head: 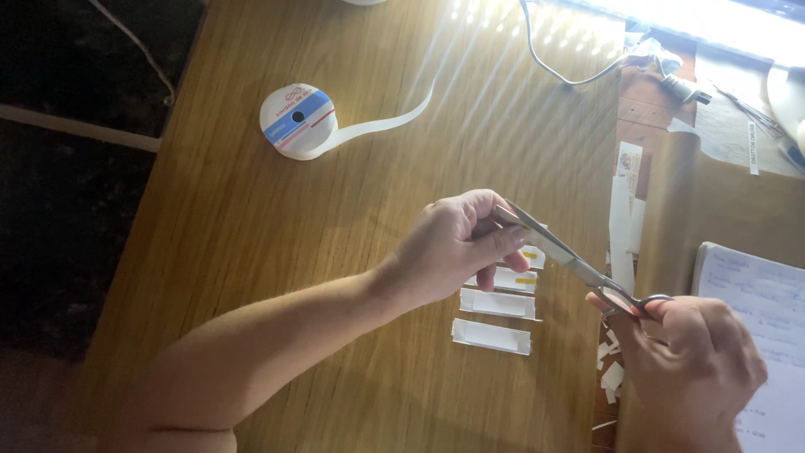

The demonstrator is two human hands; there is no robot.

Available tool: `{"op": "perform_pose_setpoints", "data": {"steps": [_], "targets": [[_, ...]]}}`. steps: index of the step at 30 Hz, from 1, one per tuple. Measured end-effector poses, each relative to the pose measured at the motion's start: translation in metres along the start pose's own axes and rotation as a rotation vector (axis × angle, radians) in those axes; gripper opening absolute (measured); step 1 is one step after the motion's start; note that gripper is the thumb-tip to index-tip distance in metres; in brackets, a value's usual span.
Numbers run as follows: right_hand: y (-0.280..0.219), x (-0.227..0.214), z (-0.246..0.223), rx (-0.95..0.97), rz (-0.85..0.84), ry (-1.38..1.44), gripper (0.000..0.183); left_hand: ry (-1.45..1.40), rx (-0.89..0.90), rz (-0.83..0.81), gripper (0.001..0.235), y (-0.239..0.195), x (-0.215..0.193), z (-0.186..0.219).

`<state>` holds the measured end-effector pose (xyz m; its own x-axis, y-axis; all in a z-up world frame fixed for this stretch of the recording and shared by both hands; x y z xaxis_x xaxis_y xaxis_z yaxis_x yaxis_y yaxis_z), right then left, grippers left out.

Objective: Preparing small paper labels by applying adhesive tape and cutting them with scissors

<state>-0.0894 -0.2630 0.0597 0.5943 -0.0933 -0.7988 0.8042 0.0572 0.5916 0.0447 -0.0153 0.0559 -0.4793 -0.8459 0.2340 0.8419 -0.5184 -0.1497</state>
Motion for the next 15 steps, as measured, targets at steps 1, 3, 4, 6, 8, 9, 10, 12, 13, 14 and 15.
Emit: {"op": "perform_pose_setpoints", "data": {"steps": [1,3,4,6,8,9,10,12,13,14,15], "targets": [[-0.001,-0.001,0.000,-0.001,0.011,0.013,0.060,-0.017,-0.006,-0.005,0.017,0.000,0.001,0.000],[0.007,-0.013,-0.004,0.002,0.022,0.024,0.058,-0.033,-0.013,-0.014,0.015,-0.002,0.002,0.000],[0.013,-0.004,0.004,0.144,-0.216,-0.065,0.057,-0.003,-0.002,-0.017,0.014,-0.002,0.003,0.002],[0.003,0.007,0.035,0.288,-0.454,-0.155,0.063,0.025,0.009,-0.019,0.013,-0.002,0.002,0.004],[-0.014,0.011,0.076,0.361,-0.304,0.380,0.039,0.062,0.015,-0.007,0.020,0.000,-0.002,0.004],[-0.034,0.030,0.114,0.357,-0.306,0.381,0.039,0.060,0.015,-0.003,0.020,0.000,-0.002,0.006],[-0.068,0.049,0.161,0.483,-0.382,0.344,0.040,-0.005,-0.037,-0.021,0.022,0.000,0.000,0.003],[-0.125,0.060,0.224,0.607,-0.457,0.305,0.042,-0.070,-0.088,-0.038,0.026,0.002,0.001,-0.004],[-0.145,0.066,0.246,0.704,-0.536,0.257,0.048,-0.093,-0.071,-0.057,0.030,0.004,0.002,-0.006],[-0.168,0.067,0.268,0.805,-0.616,0.205,0.056,-0.117,-0.058,-0.082,0.035,0.005,0.004,-0.009],[-0.179,0.071,0.279,0.809,-0.615,0.202,0.056,-0.118,-0.059,-0.087,0.035,0.005,0.004,-0.009]]}}
Point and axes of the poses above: each hand's wrist, its own y-axis towards the middle knuckle, its own x-axis out of the palm, z = x × y, the point moved 8 cm from there along y, towards the middle knuckle, and after that the axes turned 2 degrees about -y, right-handed, at the moved point
